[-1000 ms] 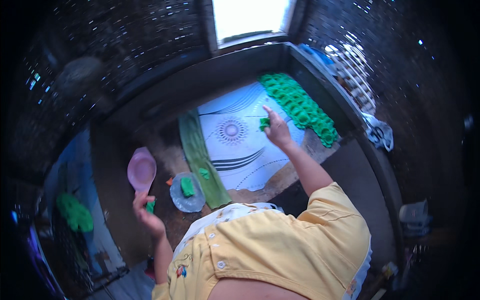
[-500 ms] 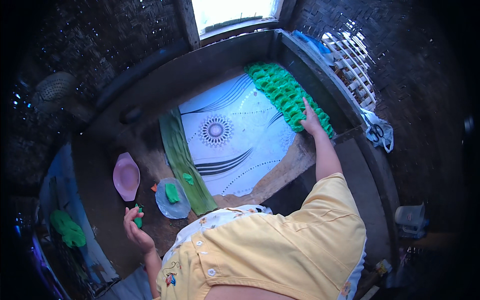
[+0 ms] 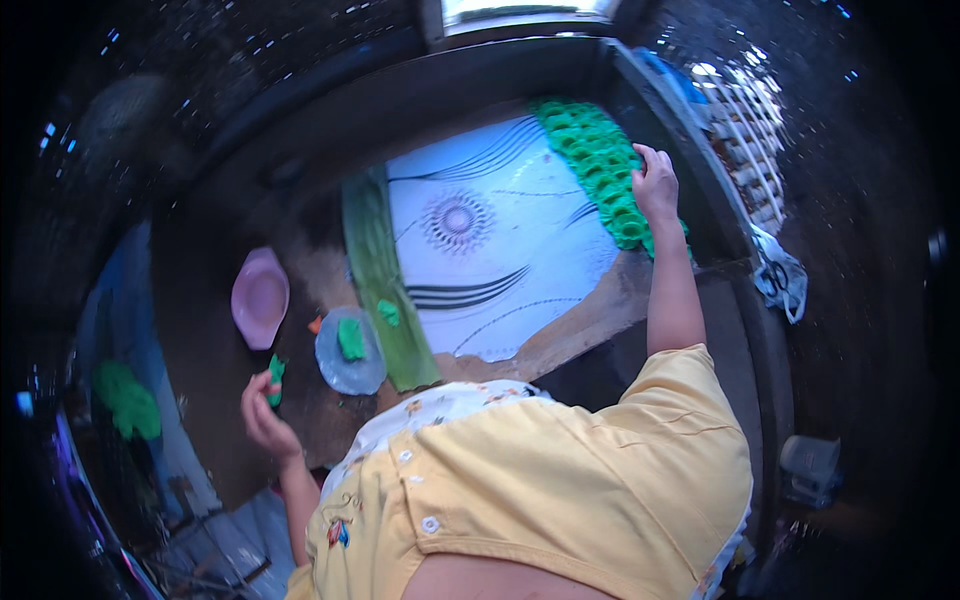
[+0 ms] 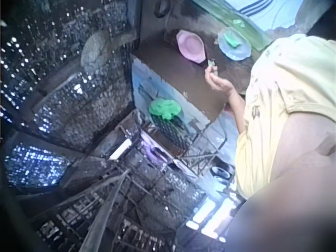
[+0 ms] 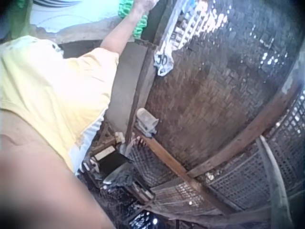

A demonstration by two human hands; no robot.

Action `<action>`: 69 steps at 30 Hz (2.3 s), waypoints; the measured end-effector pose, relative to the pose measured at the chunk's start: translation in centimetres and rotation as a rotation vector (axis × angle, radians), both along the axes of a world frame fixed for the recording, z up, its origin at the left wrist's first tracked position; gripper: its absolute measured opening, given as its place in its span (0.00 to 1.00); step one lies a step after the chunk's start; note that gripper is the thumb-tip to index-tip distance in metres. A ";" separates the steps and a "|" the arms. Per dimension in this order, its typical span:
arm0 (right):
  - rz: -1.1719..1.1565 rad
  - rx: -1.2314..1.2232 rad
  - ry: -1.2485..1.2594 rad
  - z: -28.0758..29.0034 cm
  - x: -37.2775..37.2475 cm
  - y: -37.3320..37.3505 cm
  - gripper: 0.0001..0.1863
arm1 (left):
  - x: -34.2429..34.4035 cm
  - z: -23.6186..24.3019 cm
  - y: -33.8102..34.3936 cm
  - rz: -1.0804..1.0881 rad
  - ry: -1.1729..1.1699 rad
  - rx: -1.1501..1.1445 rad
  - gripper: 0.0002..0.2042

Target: The person repeatedly takes small pieces of green dough, rolls them between the palms, and shapes them into flower-like forms using a small plastic mold. The finished pieces are placed on a patterned mat on the table.

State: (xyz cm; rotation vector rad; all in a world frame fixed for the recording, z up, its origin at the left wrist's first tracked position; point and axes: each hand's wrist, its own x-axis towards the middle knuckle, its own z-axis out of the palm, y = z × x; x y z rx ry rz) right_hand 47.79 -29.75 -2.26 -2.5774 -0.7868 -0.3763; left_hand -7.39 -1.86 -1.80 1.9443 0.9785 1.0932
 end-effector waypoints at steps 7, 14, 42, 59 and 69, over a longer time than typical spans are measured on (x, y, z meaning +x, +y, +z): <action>0.730 0.118 0.531 -5.4 -17.9 15.8 0.10 | -1.8 -6.3 3.1 0.164 0.456 0.017 0.16; 0.910 -0.330 0.277 -10.0 -30.1 20.8 0.13 | -3.5 -8.3 4.0 0.221 0.644 -0.031 0.23; 0.713 0.669 1.384 -4.2 -33.9 23.1 0.09 | 4.7 -6.4 1.2 -0.492 -0.421 -1.125 0.16; 0.681 0.510 0.489 -0.6 -36.9 19.8 0.24 | 6.1 -6.1 -1.8 -0.756 -0.448 -1.531 0.22; 0.509 0.526 0.918 -3.3 -36.4 19.4 0.26 | 5.3 -4.6 -1.3 -0.745 -0.138 -1.489 0.17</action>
